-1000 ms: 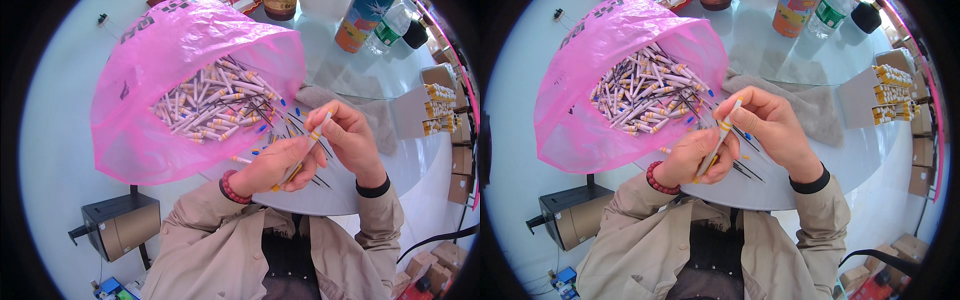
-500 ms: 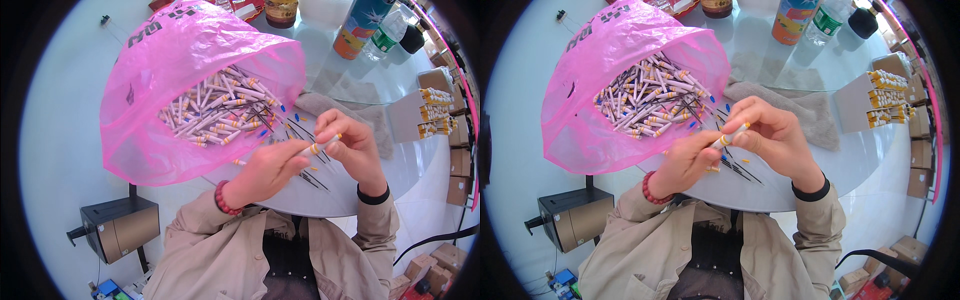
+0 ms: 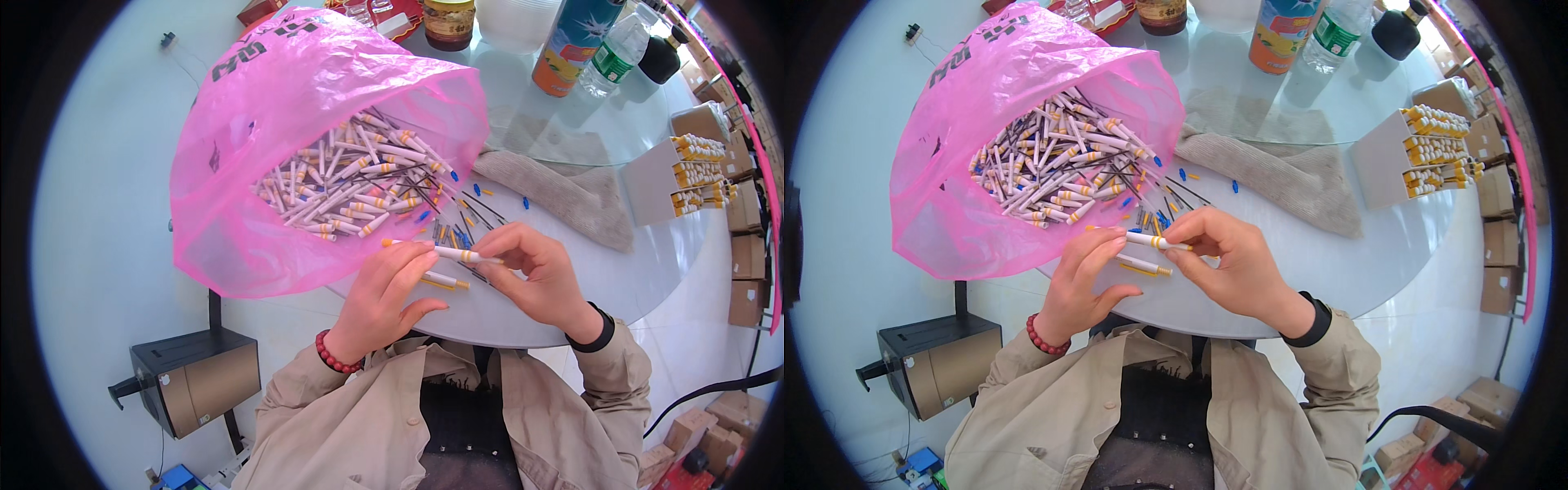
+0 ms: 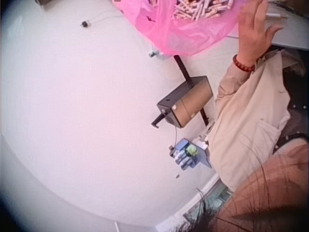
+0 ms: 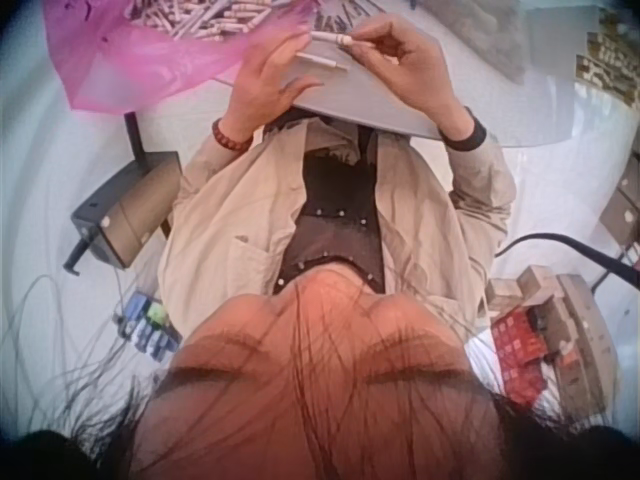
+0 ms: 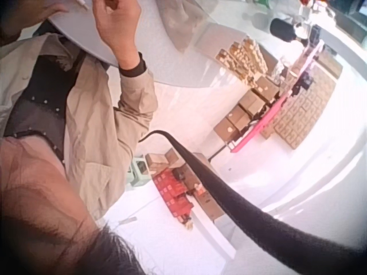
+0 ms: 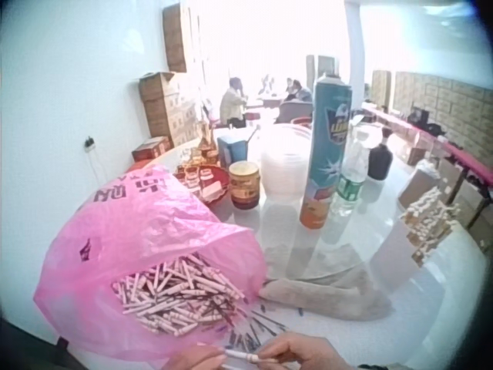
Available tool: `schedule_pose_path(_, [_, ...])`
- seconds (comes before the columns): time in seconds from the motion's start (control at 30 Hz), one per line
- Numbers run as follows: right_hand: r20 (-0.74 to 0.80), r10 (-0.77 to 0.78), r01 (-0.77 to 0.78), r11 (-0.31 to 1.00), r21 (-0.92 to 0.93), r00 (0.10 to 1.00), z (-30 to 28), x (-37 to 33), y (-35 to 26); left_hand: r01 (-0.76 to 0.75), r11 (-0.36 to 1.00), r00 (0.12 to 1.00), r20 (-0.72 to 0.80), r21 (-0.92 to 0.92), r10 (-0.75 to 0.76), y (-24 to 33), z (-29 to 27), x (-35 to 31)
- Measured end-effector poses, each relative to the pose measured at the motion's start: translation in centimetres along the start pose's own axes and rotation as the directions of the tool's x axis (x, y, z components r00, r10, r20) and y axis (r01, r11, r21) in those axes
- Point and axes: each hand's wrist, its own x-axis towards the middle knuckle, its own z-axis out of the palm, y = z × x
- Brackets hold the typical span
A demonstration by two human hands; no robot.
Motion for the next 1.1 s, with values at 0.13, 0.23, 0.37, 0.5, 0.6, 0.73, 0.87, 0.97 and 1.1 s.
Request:
schedule_pose_path(0.13, [-0.012, -0.051, 0.049, 0.991, -0.121, 0.999, 0.0, 0.1, -0.2, -0.053, 0.997, 0.997, -0.059, 0.063, 0.057, -0.6, 0.9, -0.7])
schedule_pose_path(0.23, [-0.196, -0.143, 0.130, 0.988, -0.079, 0.970, -1.2, 0.1, -0.9, -0.127, 0.980, 0.984, -0.108, 0.154, 0.144, -0.6, 1.3, -1.3])
schedule_pose_path(0.37, [-0.411, -0.145, 0.222, 0.964, 0.146, 0.900, -3.3, 0.4, -2.5, -0.084, 0.960, 0.996, 0.038, 0.266, 0.077, -0.3, 1.4, -1.6])
schedule_pose_path(0.5, [-0.269, -0.134, 0.148, 0.988, 0.033, 0.954, -2.6, 1.1, -3.7, -0.116, 0.956, 0.988, 0.129, 0.269, 0.084, 0.1, 0.8, -1.8])
schedule_pose_path(0.6, [-0.111, -0.079, 0.059, 0.984, -0.168, 0.991, -0.6, 1.6, -4.4, -0.150, 0.961, 0.977, 0.182, 0.232, 0.108, 0.5, 0.3, -2.3])
schedule_pose_path(0.73, [0.204, -0.185, 0.260, 0.858, -0.443, 0.961, 2.7, 3.7, -3.8, -0.240, 0.948, 0.966, 0.150, 0.211, 0.211, 0.5, 0.3, -3.3])
schedule_pose_path(0.87, [0.354, -0.163, 0.344, 0.768, -0.541, 0.921, 6.4, 5.9, -1.2, -0.301, 0.911, 0.953, 0.076, 0.283, 0.292, 0.4, 0.5, -4.3])
schedule_pose_path(0.97, [0.345, -0.205, 0.372, 0.760, -0.533, 0.916, 7.3, 6.9, 0.0, -0.301, 0.902, 0.950, 0.013, 0.309, 0.313, 0.4, 0.6, -4.1])
schedule_pose_path(1.1, [0.272, -0.317, 0.417, 0.648, -0.638, 0.909, 5.8, 10.1, 0.2, -0.259, 0.923, 0.965, 0.106, 0.284, 0.238, 0.0, 0.4, -3.0])
